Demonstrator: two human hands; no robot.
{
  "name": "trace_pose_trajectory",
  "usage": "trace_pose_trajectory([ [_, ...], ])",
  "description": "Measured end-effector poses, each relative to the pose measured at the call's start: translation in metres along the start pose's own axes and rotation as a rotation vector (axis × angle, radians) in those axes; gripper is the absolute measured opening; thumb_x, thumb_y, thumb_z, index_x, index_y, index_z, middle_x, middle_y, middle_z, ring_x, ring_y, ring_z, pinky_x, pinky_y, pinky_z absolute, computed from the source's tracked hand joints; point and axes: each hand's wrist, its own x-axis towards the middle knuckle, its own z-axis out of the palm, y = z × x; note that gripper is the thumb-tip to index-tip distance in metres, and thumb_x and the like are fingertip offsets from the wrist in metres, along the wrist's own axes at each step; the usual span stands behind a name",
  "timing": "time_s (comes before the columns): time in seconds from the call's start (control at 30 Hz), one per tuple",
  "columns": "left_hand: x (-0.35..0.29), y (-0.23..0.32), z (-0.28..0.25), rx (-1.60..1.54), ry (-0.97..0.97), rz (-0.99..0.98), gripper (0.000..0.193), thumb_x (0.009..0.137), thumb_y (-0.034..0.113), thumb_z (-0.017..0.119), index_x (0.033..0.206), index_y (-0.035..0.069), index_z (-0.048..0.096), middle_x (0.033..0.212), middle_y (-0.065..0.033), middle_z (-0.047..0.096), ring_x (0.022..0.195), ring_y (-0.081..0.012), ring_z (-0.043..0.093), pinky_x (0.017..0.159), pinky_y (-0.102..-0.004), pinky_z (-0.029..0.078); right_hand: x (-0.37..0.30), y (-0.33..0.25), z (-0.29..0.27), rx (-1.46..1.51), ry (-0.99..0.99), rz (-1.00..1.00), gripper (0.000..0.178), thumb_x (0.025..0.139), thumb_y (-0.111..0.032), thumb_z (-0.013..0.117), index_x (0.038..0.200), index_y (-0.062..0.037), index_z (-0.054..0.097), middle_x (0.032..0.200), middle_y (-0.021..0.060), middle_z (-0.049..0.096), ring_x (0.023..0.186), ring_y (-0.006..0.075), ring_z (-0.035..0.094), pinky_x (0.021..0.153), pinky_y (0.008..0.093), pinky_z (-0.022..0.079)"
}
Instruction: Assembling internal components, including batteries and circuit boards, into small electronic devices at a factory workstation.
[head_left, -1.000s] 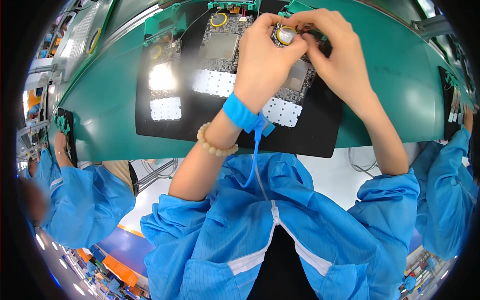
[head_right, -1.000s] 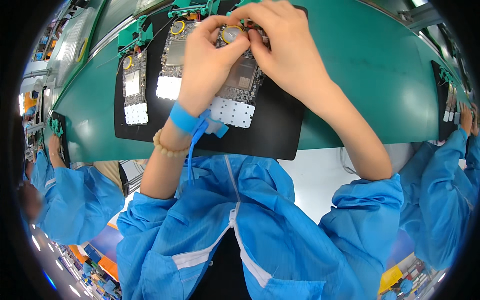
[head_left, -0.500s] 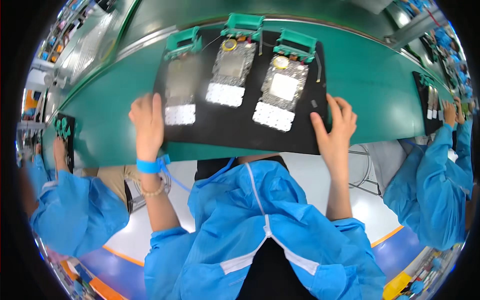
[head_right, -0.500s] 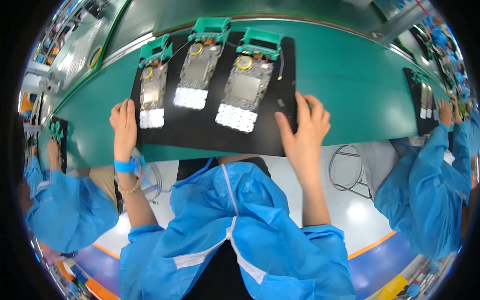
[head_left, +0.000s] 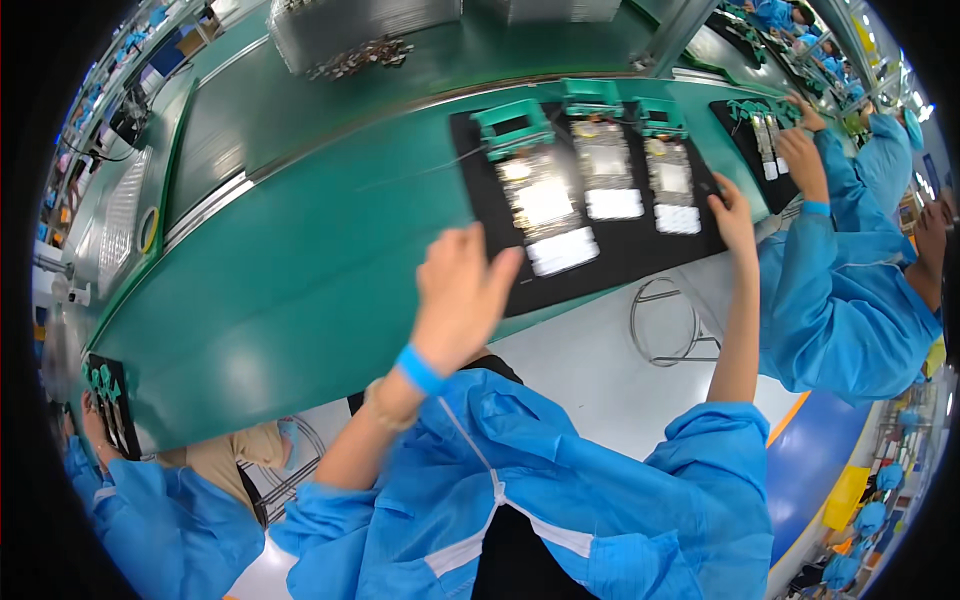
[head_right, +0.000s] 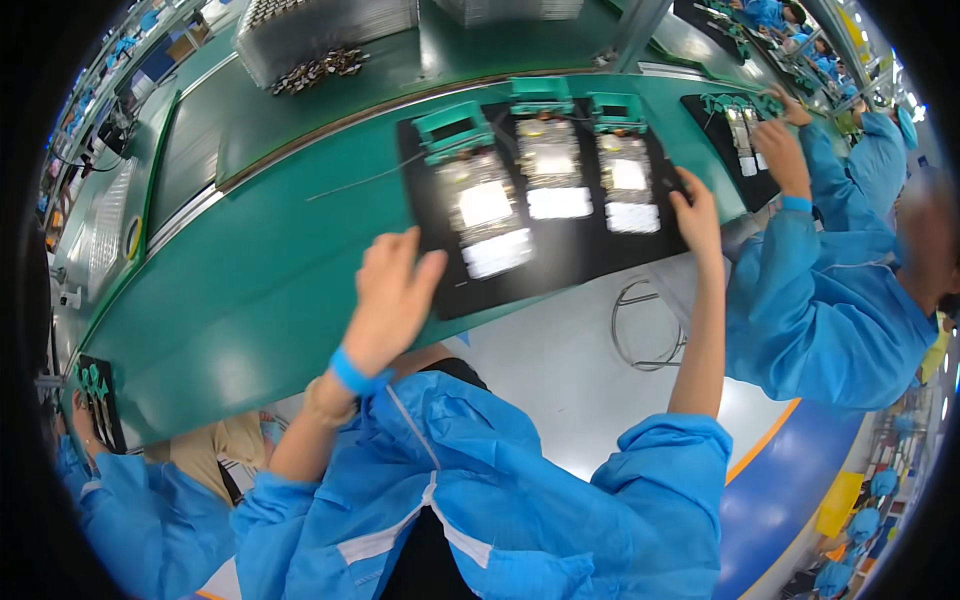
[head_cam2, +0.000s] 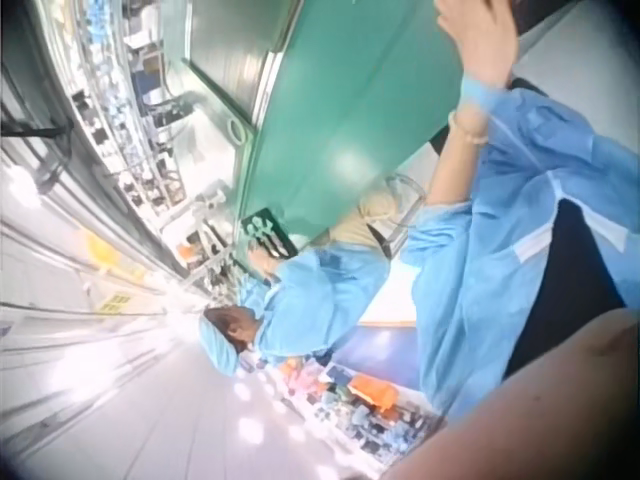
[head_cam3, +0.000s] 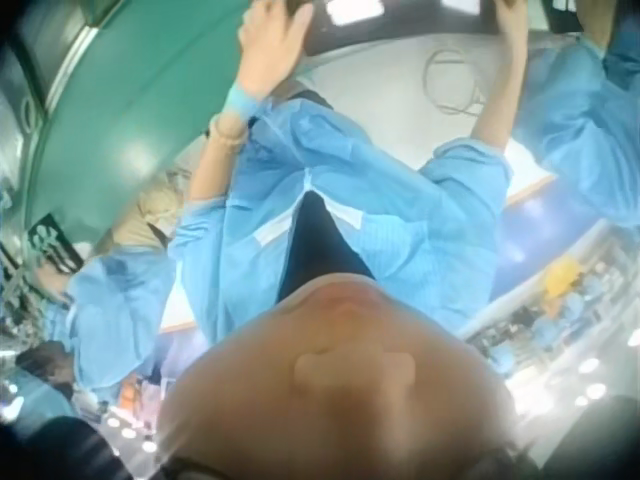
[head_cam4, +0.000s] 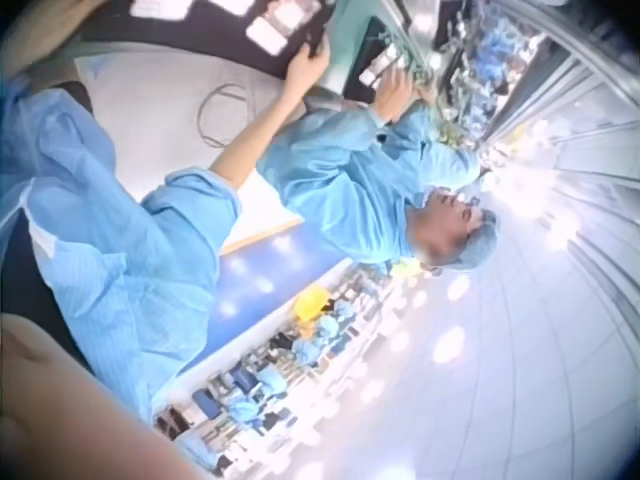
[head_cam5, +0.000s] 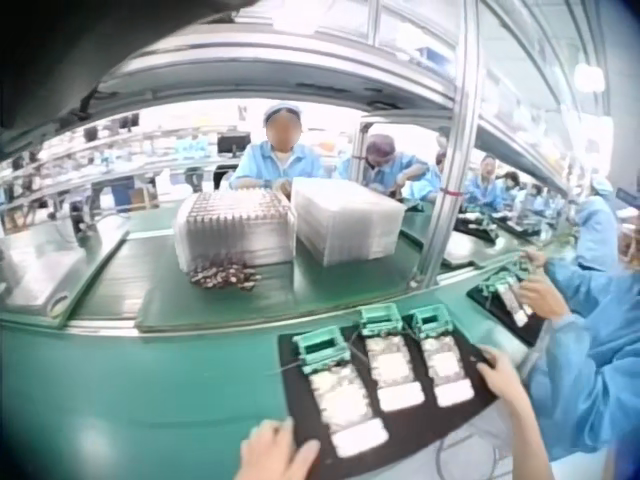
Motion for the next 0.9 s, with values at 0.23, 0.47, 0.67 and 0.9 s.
trace_pose_trajectory([
  [0.23, 0.047, 0.053, 0.070, -0.012, -0.067, 0.131, 0.052, 0.087, 0.045, 0.050, 0.103, -0.004, 0.055, 0.096, -0.0200, 0.053, 0.092, -0.0368, 0.050, 0.075, -0.0471, 0.039, 0.008, -0.029, 0.014, -0.478, 0.423, -0.215, 0.036, 0.077, 0.001, 0.053, 0.112, -0.0033, 0.057, 0.122, 0.0183, 0.051, 0.115, 0.0340, 0.047, 0.096, 0.0396, 0.037],
  [0.47, -0.029, -0.013, -0.066, -0.084, 0.171, 0.167, 0.043, 0.086, 0.033, 0.057, 0.114, 0.000, 0.054, 0.110, -0.0173, 0.049, 0.104, -0.0329, 0.045, 0.087, -0.0416, 0.037, -0.055, -0.252, 0.063, 0.100, 0.216, -0.637, 0.026, 0.081, 0.007, 0.052, 0.104, -0.0003, 0.060, 0.115, 0.0128, 0.058, 0.109, 0.0274, 0.054, 0.095, 0.0344, 0.039],
  [0.67, -0.133, -0.144, -0.188, 0.345, 0.693, -0.338, 0.035, 0.087, 0.019, 0.056, 0.118, 0.004, 0.052, 0.114, -0.0173, 0.050, 0.108, -0.0332, 0.046, 0.094, -0.0415, 0.036, 0.021, -0.369, 0.184, 0.402, -0.295, -0.828, 0.020, 0.082, 0.000, 0.056, 0.101, -0.0032, 0.063, 0.101, 0.0115, 0.062, 0.094, 0.0225, 0.061, 0.081, 0.0327, 0.047],
  [0.9, -0.178, -0.201, -0.194, 0.566, 0.795, -0.549, 0.040, 0.089, 0.026, 0.053, 0.122, 0.004, 0.049, 0.119, -0.0161, 0.049, 0.112, -0.0328, 0.045, 0.096, -0.0425, 0.033, 0.134, -0.426, 0.336, -0.096, -0.018, -0.794, 0.017, 0.080, -0.011, 0.059, 0.094, -0.0041, 0.065, 0.092, 0.0179, 0.063, 0.089, 0.0346, 0.060, 0.076, 0.0437, 0.048],
])
